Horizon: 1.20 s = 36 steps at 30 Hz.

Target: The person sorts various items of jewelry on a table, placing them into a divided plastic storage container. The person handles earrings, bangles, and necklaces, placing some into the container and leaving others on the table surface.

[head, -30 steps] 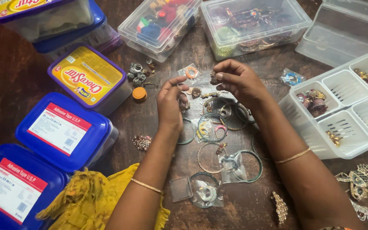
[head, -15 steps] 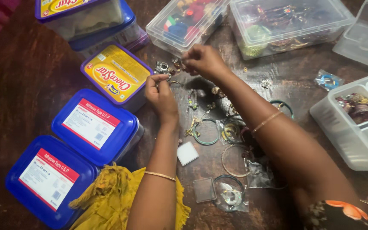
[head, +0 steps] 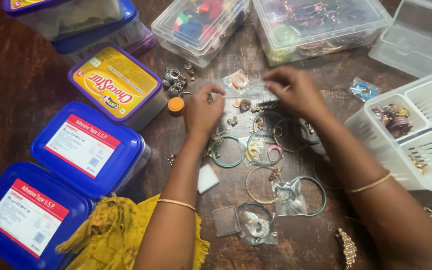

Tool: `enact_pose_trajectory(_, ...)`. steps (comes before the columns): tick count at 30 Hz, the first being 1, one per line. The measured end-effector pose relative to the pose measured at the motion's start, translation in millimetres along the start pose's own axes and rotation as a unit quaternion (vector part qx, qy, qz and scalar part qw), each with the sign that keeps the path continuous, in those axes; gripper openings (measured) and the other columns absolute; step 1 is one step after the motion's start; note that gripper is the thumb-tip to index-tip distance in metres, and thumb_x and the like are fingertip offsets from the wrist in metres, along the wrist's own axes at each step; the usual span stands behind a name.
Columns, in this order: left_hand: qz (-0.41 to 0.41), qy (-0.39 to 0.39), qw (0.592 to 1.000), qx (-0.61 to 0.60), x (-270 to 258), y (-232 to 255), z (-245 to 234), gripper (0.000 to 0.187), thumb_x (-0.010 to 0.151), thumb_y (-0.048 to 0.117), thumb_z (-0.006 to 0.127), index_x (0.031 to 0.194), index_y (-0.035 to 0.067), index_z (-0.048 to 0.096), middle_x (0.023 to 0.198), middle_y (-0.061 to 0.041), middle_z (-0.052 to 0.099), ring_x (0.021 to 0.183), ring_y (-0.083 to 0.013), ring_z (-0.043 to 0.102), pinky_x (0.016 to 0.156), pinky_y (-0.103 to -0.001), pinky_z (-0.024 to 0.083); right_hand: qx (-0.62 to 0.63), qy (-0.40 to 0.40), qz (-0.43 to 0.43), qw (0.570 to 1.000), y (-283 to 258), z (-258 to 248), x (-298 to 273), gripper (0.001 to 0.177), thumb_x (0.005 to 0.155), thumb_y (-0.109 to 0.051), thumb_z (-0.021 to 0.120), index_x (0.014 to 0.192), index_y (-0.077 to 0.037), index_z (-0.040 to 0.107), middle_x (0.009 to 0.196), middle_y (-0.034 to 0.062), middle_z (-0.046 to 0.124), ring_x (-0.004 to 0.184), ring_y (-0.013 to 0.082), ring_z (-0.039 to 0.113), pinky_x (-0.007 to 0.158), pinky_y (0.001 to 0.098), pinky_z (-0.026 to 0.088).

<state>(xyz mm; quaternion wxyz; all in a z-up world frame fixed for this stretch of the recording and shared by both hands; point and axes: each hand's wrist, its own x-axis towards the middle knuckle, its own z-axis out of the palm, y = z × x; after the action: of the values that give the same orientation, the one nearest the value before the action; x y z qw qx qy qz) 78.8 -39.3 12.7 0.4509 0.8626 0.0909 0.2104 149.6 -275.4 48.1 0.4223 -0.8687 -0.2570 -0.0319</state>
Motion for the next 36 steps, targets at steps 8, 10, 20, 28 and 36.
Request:
enact_pose_trajectory(8, 0.099, -0.081, 0.982, 0.142, -14.6, 16.2, 10.8, 0.027, 0.081, 0.019, 0.073, 0.107, 0.024, 0.078, 0.085, -0.012, 0.073, 0.083, -0.0338, 0.071, 0.075, -0.046, 0.055, -0.156, -0.024, -0.142, 0.977, -2.1, 34.1, -11.7, 0.023, 0.086, -0.023, 0.080, 0.105, -0.011, 0.077, 0.099, 0.0106, 0.078, 0.094, 0.0312, 0.072, 0.086, 0.0434, 0.054)
enact_pose_trajectory(10, 0.125, -0.066, 0.979, 0.144, -17.7, 17.7, 14.1, 0.024, 0.082, 0.018, 0.073, 0.105, 0.022, 0.078, 0.094, -0.011, 0.074, 0.087, -0.0333, 0.071, 0.077, -0.045, 0.055, -0.137, -0.020, -0.159, 0.978, 5.8, 33.8, -11.6, 0.019, 0.085, -0.016, 0.078, 0.104, -0.012, 0.078, 0.102, 0.0100, 0.078, 0.096, 0.0304, 0.072, 0.086, 0.0407, 0.055)
enact_pose_trajectory(20, 0.116, -0.256, 0.899, -0.334, -3.8, -5.3, 10.9, 0.009, 0.096, 0.012, 0.071, 0.103, 0.006, 0.070, 0.106, 0.000, 0.068, 0.105, -0.0134, 0.065, 0.090, -0.028, 0.054, 0.317, -0.169, 0.124, 0.925, 13.3, 0.3, -18.9, 0.019, 0.097, -0.012, 0.069, 0.115, -0.004, 0.070, 0.097, 0.0017, 0.074, 0.082, 0.0078, 0.064, 0.071, 0.0239, 0.050)
enact_pose_trajectory(28, -0.052, -0.270, 0.762, -0.586, 2.5, -19.6, -24.4, 0.012, 0.106, 0.011, 0.071, 0.115, 0.007, 0.065, 0.081, 0.006, 0.057, 0.060, 0.0003, 0.051, 0.051, -0.016, 0.036, 0.283, -0.142, 0.093, 0.944, -10.2, -12.0, -19.0, 0.023, 0.097, -0.020, 0.066, 0.116, -0.007, 0.070, 0.103, 0.0033, 0.075, 0.093, 0.0091, 0.071, 0.080, 0.0251, 0.059)
enact_pose_trajectory(36, -0.081, -0.122, 0.752, -0.642, 16.5, -53.7, -70.3, 0.016, 0.101, 0.010, 0.070, 0.115, 0.009, 0.062, 0.099, -0.005, 0.071, 0.074, -0.0070, 0.064, 0.054, -0.017, 0.043, 0.241, -0.063, 0.094, 0.964, 22.6, -20.8, -12.8, 0.021, 0.101, -0.017, 0.066, 0.118, -0.004, 0.069, 0.105, 0.0060, 0.074, 0.096, 0.0119, 0.070, 0.080, 0.0271, 0.056)
